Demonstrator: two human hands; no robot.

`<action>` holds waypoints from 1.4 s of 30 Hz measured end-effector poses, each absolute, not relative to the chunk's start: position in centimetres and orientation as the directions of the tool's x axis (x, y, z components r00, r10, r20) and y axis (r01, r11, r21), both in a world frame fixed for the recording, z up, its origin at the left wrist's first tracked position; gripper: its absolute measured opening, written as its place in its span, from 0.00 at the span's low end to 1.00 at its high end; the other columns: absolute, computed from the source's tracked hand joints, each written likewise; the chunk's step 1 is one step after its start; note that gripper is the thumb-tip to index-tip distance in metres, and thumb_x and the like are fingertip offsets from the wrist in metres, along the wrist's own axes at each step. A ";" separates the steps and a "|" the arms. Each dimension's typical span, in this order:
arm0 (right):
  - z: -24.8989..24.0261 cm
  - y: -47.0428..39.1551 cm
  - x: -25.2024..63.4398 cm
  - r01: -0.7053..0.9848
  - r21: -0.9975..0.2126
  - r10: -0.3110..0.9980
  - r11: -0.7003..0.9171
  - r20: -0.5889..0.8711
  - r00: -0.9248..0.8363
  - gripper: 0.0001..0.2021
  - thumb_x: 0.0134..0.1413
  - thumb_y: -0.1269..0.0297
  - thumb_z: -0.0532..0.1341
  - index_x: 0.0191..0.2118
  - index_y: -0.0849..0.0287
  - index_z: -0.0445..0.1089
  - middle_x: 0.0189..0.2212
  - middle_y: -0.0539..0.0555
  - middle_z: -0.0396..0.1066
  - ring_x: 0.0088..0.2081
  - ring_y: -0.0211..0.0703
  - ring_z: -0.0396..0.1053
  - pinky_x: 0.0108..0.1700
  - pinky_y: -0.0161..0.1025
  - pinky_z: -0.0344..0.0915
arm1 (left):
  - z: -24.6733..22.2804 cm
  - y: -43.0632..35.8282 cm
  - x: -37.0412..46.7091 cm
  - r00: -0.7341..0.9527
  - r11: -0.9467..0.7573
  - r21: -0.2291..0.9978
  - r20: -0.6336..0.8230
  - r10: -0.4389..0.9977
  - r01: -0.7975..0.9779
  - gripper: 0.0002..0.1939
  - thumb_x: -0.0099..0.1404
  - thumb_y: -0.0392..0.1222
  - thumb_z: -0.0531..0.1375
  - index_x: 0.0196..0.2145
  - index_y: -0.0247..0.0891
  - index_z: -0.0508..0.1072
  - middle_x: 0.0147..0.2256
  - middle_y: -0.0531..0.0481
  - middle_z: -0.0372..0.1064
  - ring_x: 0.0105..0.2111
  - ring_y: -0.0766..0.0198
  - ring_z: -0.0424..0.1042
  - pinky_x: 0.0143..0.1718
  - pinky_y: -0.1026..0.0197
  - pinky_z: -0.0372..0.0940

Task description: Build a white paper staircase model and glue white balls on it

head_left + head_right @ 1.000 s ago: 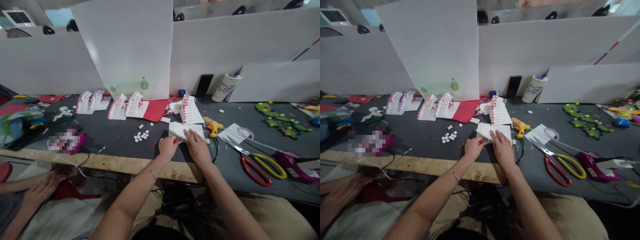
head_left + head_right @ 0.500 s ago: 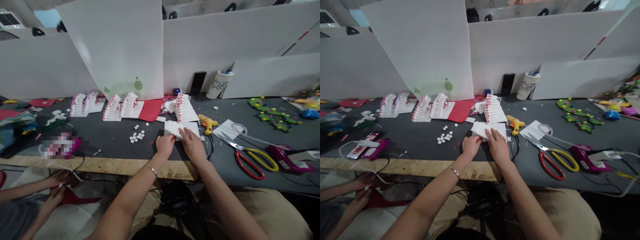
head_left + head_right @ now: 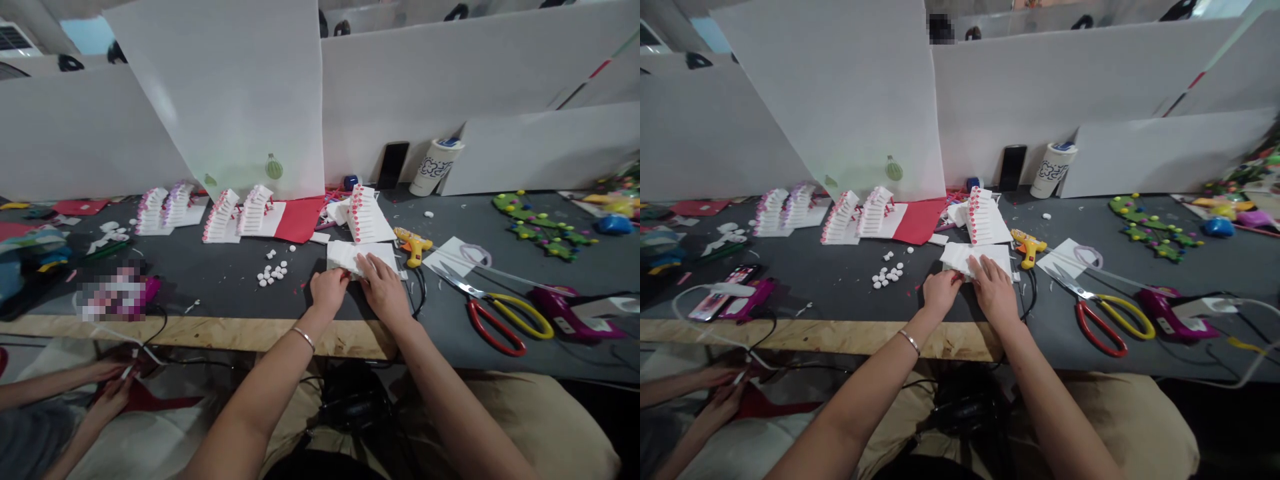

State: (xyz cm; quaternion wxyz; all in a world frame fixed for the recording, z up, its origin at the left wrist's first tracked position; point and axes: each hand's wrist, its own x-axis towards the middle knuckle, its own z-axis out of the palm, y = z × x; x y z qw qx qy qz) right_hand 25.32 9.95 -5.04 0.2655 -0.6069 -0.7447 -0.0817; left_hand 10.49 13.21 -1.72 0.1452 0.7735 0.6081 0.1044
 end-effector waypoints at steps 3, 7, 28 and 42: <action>-4.9 9.9 25.3 0.951 -0.175 0.856 0.254 0.498 -0.138 0.29 0.62 0.70 0.52 0.68 0.51 0.50 0.61 0.61 0.60 0.60 0.55 0.59 0.56 0.52 0.63 | -1.7 13.2 10.5 0.235 -0.218 0.356 -0.003 0.972 0.908 0.12 0.70 0.44 0.53 0.40 0.42 0.77 0.39 0.46 0.78 0.43 0.58 0.75 0.46 0.56 0.61; -4.6 9.8 25.2 0.965 -0.106 0.864 0.241 0.477 -0.164 0.27 0.62 0.71 0.51 0.65 0.48 0.56 0.60 0.59 0.62 0.59 0.54 0.61 0.53 0.49 0.64 | -1.8 13.2 10.6 0.230 -0.215 0.355 0.000 0.973 0.910 0.14 0.70 0.45 0.53 0.39 0.42 0.77 0.38 0.45 0.78 0.42 0.57 0.75 0.46 0.56 0.61; -5.2 9.9 25.3 0.963 -0.092 0.864 0.253 0.469 -0.182 0.28 0.63 0.70 0.51 0.67 0.47 0.53 0.59 0.59 0.63 0.57 0.55 0.61 0.53 0.50 0.65 | -1.9 13.4 10.5 0.225 -0.198 0.390 -0.025 0.974 0.899 0.13 0.70 0.43 0.52 0.42 0.44 0.77 0.41 0.46 0.78 0.42 0.59 0.75 0.46 0.57 0.61; -5.0 9.8 25.1 0.966 -0.080 0.859 0.247 0.480 -0.179 0.27 0.62 0.72 0.51 0.66 0.49 0.55 0.59 0.60 0.64 0.57 0.54 0.63 0.52 0.49 0.66 | -1.9 13.4 10.6 0.219 -0.190 0.389 -0.033 0.975 0.902 0.13 0.70 0.42 0.52 0.41 0.43 0.77 0.42 0.46 0.78 0.43 0.59 0.75 0.47 0.57 0.62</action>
